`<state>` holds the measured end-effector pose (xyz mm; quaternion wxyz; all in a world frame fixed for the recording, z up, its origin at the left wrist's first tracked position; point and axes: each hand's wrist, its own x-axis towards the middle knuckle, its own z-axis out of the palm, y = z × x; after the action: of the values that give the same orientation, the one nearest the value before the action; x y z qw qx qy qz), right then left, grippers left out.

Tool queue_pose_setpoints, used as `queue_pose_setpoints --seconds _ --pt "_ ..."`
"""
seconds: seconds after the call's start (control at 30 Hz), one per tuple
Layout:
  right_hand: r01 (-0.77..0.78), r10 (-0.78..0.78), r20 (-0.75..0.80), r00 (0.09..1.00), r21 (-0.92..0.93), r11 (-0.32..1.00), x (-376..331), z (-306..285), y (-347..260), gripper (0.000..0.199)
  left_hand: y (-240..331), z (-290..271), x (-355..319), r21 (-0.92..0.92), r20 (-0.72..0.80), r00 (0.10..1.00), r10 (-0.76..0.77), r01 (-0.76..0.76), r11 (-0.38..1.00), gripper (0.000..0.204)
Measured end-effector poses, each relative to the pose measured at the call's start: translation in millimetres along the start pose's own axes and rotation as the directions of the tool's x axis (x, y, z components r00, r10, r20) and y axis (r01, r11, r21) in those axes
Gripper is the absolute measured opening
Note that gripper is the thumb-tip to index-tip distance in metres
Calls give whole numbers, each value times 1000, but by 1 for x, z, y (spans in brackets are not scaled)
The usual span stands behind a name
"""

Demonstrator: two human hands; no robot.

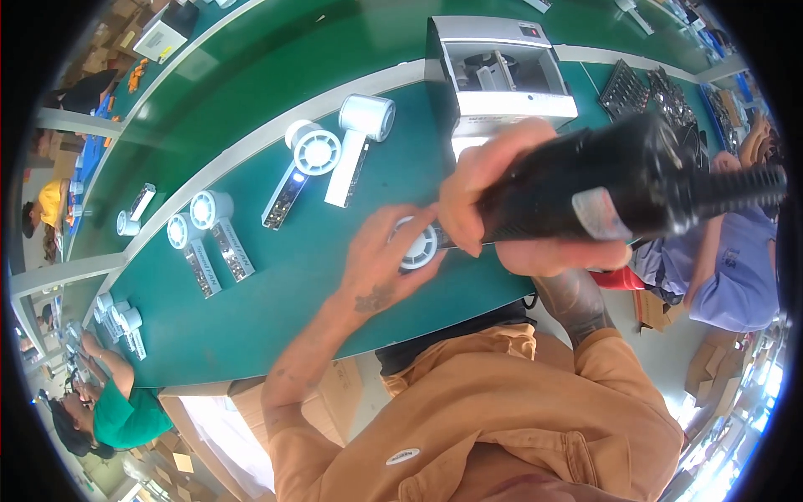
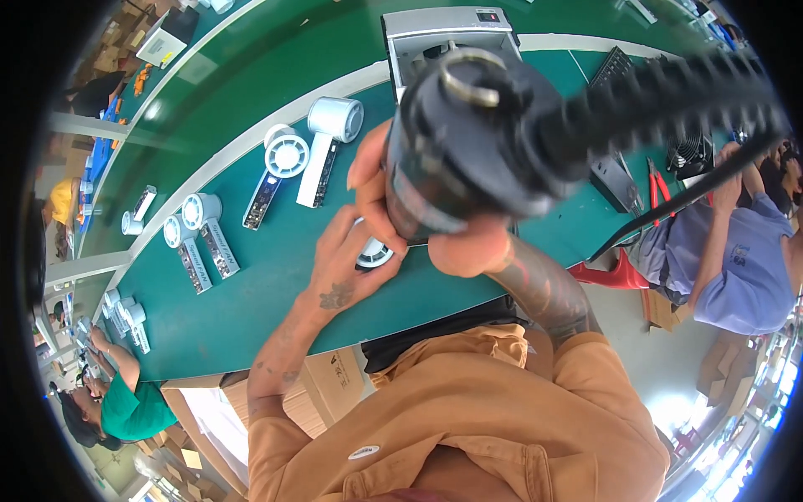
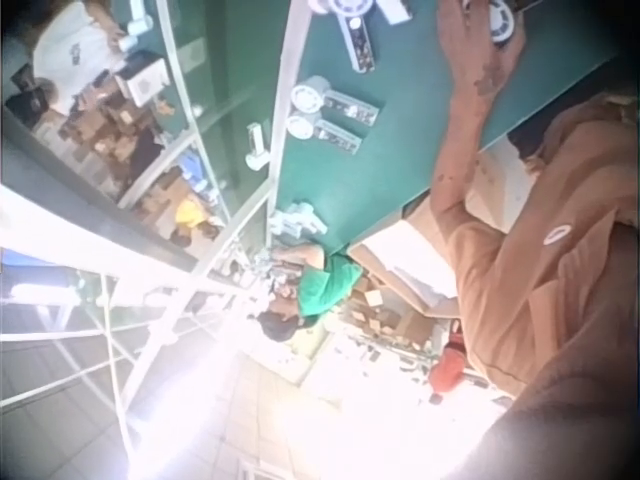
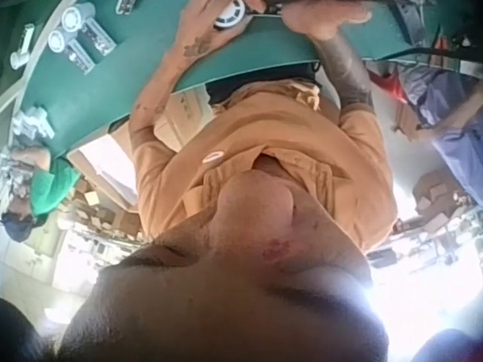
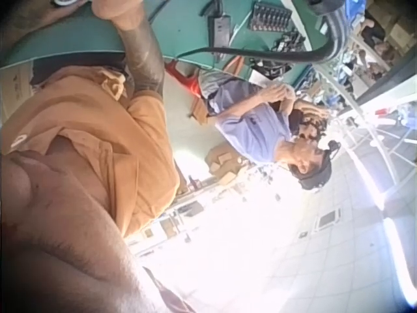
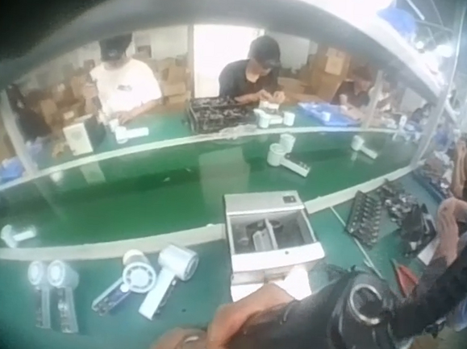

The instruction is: The person assembles handheld electronic fans by securing circuit boards and plastic casings with screws using an electric screwdriver.

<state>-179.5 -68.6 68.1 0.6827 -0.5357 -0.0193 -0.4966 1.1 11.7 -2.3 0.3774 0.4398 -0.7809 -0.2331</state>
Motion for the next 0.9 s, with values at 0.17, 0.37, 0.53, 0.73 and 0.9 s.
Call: queue_pose_setpoints --seconds 0.17,0.37,0.53,0.73,0.9 --pt "-248 262 259 930 -87 965 11 -13 -26 52 -3 -1 2 0 -2 999 32 -32 999 52" --pt "-321 337 19 941 -260 911 16 24 -47 42 -8 1 -2 -10 40 999 10 -9 1000 49" --pt "-330 343 22 939 -219 918 14 9 -42 60 -1 -3 2 70 -23 996 91 -89 994 50" --pt "-27 -18 -293 956 -150 988 -4 5 -8 103 2 -5 5 40 42 999 21 -22 999 56" --pt "200 -184 -235 954 47 979 3 -13 -29 89 2 -4 6 58 34 999 40 -41 997 55"
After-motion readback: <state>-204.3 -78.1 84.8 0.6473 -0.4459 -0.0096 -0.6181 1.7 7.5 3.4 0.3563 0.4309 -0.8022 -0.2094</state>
